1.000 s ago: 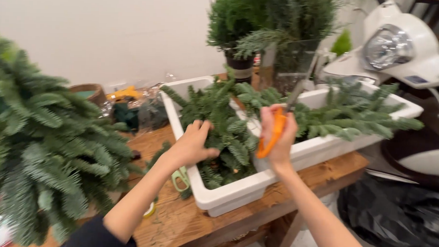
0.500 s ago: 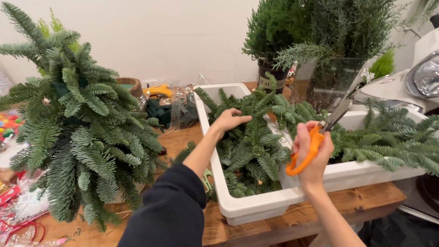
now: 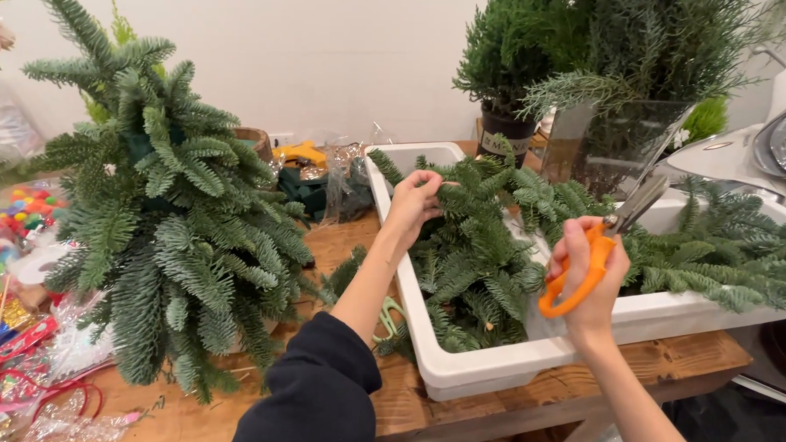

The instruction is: The person uses orange-handled shears to cut branches from a large pile of greenery in a white bin. They then insert the cut branches into a small artificial Christmas tree on the table, arranging them by hand to shape the tree.

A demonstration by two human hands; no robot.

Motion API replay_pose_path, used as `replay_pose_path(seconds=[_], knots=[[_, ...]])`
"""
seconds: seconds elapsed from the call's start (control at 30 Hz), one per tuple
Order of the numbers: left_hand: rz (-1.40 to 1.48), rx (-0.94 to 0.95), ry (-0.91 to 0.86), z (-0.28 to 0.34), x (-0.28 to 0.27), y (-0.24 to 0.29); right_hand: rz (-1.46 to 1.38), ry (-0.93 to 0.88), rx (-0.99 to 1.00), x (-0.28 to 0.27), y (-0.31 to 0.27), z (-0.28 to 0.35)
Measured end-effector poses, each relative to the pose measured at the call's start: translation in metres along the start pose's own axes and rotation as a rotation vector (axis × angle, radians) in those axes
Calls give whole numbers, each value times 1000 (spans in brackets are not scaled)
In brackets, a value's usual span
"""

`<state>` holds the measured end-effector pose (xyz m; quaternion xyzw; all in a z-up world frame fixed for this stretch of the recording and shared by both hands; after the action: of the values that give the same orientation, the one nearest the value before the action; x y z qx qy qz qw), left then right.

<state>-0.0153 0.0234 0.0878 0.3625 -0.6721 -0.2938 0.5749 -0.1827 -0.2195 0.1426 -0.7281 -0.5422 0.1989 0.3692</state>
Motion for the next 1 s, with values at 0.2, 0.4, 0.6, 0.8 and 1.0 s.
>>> replay_pose_path(seconds=[0.2, 0.4, 0.6, 0.8, 1.0], knots=[[93, -1, 123, -28, -19, -22, 9, 1, 39, 5, -2, 2], [-115, -36, 216, -73, -48, -66, 430, -95, -215, 35, -27, -9], [-844, -160, 382, -87, -61, -80, 1014, -743, 27, 127, -49, -18], [-1454, -680, 70, -178, -150, -210, 1253, -726, 3, 129, 39, -46], [-1087, -679, 84, -126, -97, -162, 1261, -680, 35, 113, 64, -52]])
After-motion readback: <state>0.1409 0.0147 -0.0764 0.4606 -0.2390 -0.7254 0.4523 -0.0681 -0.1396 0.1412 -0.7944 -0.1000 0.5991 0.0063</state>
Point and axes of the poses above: each hand's wrist, its own z-axis away from the middle knuckle, its own x-axis out of the palm, y = z × x, the point moved 7 cm from there along -z, towards the middle knuckle, and after that the axes turned 9 degrees about z, right-handed, at the moved point
